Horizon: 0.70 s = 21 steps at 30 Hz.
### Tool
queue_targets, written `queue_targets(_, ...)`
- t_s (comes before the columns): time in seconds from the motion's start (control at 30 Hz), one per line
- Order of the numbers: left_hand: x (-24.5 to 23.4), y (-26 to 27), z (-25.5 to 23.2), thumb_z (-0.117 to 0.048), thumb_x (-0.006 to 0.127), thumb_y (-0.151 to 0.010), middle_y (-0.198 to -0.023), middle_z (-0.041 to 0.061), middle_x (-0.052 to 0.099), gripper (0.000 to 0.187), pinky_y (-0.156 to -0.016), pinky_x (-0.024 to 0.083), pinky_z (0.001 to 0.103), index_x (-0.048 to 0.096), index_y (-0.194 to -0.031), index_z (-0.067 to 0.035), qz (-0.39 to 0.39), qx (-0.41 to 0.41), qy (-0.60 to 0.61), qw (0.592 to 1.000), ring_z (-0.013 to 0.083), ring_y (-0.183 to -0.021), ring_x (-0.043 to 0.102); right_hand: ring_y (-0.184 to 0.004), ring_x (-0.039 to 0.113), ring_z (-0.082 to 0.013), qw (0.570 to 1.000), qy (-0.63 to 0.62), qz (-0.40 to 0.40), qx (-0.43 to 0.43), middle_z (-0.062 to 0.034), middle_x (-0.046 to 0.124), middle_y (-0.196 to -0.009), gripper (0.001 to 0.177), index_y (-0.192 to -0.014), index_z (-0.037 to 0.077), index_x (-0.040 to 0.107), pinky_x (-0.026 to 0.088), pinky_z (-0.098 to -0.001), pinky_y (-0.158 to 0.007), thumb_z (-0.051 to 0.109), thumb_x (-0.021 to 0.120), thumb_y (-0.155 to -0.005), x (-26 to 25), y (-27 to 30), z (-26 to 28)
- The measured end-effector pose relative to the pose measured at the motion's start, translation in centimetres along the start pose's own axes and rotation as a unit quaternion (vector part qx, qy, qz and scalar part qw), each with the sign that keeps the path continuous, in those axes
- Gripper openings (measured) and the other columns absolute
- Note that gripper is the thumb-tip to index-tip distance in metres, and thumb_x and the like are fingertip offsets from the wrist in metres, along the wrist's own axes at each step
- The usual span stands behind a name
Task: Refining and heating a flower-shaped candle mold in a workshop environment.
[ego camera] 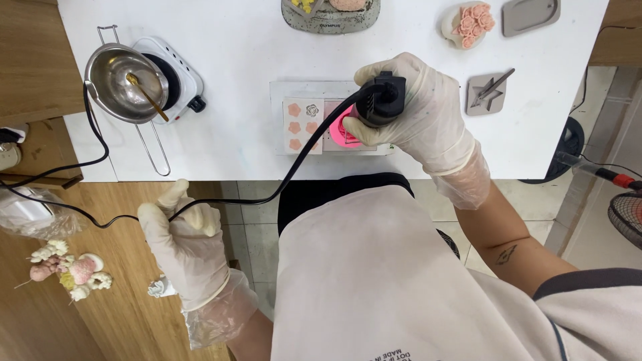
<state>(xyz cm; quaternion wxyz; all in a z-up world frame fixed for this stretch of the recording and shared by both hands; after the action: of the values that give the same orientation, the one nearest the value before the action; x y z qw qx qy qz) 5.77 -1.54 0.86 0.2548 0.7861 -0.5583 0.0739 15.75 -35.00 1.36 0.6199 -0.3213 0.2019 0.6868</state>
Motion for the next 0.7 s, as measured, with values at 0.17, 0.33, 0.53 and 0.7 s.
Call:
queue_targets(0.17, 0.1, 0.3, 0.1, -0.033, 0.044, -0.12, -0.065, -0.003, 0.04, 0.044, -0.054, 0.029, 0.024, 0.068, -0.125, 0.004, -0.012, 0.014, -0.002, 1.0, 0.0087, -0.055, 0.033, -0.085, 0.072, -0.0181, 1.0, 0.008, 0.009, -0.026, -0.0025, 0.07, -0.101, 0.048, -0.11, 0.011, 0.07, 0.059, -0.0284, -0.076, 0.032, 0.1, -0.078, -0.3, -0.5, 0.1)
queue_targets(0.33, 0.6, 0.9, 0.2, -0.033, 0.045, -0.119, -0.066, -0.001, 0.042, 0.043, -0.054, 0.031, 0.024, 0.067, -0.124, 0.004, -0.031, 0.022, -0.021, 0.999, 0.0098, -0.055, 0.035, -0.085, 0.071, -0.0175, 0.999, -0.008, 0.012, -0.033, -0.0024, 0.07, -0.101, 0.046, -0.11, 0.011, 0.07, 0.059, -0.0286, -0.076, 0.03, 0.1, -0.079, -0.3, -0.4, -0.3)
queue_targets(0.53, 0.6, 1.7, 0.3, -0.036, 0.044, -0.119, -0.067, 0.0, 0.044, 0.046, -0.055, 0.032, 0.025, 0.067, -0.125, 0.004, -0.048, 0.026, -0.02, 0.998, 0.0111, -0.055, 0.037, -0.087, 0.071, -0.0177, 0.999, -0.025, 0.01, -0.046, -0.0027, 0.069, -0.101, 0.046, -0.112, 0.012, 0.071, 0.059, -0.0286, -0.078, 0.028, 0.099, -0.08, -0.4, -0.5, -0.5)
queue_targets(0.7, 0.6, 2.3, 0.5, -0.037, 0.045, -0.12, -0.065, -0.001, 0.044, 0.048, -0.056, 0.032, 0.025, 0.067, -0.128, 0.006, -0.036, 0.03, 0.004, 0.999, 0.0101, -0.055, 0.035, -0.086, 0.071, -0.0174, 0.999, -0.032, 0.008, -0.041, -0.0032, 0.07, -0.101, 0.044, -0.112, 0.011, 0.072, 0.059, -0.0286, -0.078, 0.027, 0.099, -0.08, -0.6, -0.4, -0.7)
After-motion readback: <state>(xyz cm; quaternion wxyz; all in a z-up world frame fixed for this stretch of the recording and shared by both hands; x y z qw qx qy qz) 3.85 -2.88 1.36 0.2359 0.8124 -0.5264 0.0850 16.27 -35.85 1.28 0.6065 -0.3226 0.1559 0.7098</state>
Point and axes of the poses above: each hand's wrist, its own y-axis away from the middle knuckle, its own x-axis out of the palm, z = x × y, the point moved 3 cm from there along -y, towards the middle knuckle
